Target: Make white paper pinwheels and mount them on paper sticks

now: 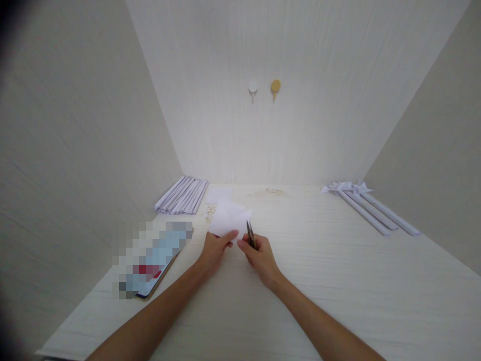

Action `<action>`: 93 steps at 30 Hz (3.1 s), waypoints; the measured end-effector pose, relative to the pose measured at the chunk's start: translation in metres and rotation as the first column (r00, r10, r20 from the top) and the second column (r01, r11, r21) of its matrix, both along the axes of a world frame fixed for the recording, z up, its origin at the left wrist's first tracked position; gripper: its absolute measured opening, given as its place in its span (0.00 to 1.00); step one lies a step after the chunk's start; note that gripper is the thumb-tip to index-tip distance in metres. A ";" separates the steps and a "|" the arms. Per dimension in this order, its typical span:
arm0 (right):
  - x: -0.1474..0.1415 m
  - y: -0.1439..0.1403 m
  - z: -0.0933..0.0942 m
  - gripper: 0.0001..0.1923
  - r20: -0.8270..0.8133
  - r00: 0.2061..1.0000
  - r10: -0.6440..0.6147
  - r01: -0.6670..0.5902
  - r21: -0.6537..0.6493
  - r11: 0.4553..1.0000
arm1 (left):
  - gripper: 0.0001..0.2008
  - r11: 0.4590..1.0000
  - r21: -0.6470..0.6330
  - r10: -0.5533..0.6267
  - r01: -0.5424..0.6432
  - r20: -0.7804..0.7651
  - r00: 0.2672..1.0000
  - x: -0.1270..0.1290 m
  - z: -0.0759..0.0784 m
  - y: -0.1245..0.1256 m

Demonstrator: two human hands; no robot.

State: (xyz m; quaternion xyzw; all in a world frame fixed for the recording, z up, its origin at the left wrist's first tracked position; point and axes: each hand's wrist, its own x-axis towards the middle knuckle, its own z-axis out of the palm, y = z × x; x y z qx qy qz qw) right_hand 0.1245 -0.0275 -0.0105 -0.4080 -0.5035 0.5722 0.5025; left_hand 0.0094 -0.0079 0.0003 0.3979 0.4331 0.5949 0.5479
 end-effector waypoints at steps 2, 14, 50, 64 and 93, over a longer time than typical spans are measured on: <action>0.000 0.000 -0.001 0.11 -0.047 0.998 0.035 -0.035 -0.001 0.999 | 0.10 0.999 0.003 0.036 -0.036 -0.032 0.999 -0.001 -0.001 0.001; 0.001 0.005 -0.004 0.13 0.177 0.974 -0.140 0.127 0.081 0.989 | 0.09 0.998 0.059 0.025 -0.019 -0.107 0.994 0.000 0.006 -0.002; -0.001 0.005 0.000 0.20 0.249 0.941 -0.230 0.213 0.092 0.973 | 0.06 0.997 0.077 0.000 0.018 -0.223 0.975 0.002 0.010 -0.005; 0.000 0.008 -0.004 0.20 0.162 0.973 -0.165 0.156 0.071 0.985 | 0.08 0.998 0.061 0.017 -0.005 -0.200 0.980 0.003 0.010 -0.006; 0.000 0.008 -0.005 0.18 0.089 0.990 -0.109 0.109 0.004 0.994 | 0.08 1.000 0.011 0.025 -0.024 -0.125 0.992 0.003 0.002 -0.003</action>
